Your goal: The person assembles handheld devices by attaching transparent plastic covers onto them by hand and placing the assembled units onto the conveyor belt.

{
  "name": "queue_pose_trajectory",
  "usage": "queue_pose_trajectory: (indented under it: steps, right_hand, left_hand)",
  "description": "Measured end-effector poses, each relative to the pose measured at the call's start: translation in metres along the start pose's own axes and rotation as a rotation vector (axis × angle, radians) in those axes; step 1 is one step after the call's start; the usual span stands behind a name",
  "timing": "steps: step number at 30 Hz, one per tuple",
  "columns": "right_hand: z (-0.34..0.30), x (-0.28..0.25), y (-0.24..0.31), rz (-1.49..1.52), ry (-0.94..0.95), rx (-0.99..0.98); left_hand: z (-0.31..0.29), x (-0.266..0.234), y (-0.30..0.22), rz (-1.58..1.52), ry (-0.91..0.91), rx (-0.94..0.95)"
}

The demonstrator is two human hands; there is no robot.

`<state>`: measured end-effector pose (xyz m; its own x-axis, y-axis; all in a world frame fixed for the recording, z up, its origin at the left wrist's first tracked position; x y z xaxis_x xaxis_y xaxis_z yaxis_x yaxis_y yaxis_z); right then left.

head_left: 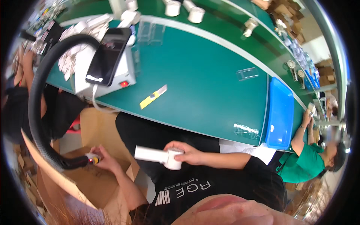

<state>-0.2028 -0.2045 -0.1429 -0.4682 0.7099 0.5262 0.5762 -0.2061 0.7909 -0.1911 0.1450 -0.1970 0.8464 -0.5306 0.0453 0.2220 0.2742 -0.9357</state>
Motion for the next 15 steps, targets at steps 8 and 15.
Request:
queue_pose_trajectory:
  steps: [8, 15]
  right_hand:
    - [0.087, 0.034, 0.027, -0.236, -0.099, 0.076]
    - [0.161, 0.108, 0.013, -0.012, 0.058, 0.374]
  left_hand:
    - [-0.059, 0.027, 0.007, -0.225, 0.466, -1.029]
    - [-0.098, 0.009, 0.056, -0.359, 0.498, -0.674]
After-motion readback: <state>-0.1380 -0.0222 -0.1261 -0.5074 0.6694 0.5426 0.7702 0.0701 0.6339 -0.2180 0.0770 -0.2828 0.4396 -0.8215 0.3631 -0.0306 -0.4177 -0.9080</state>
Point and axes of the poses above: each hand's wrist, its own z-axis towards the middle knuckle, its own x-axis out of the palm, y = z × x, the point moved 2 cm from there along z, towards the middle knuckle, and after that the axes turned 11 degrees about -z, right-handed, at the moved point
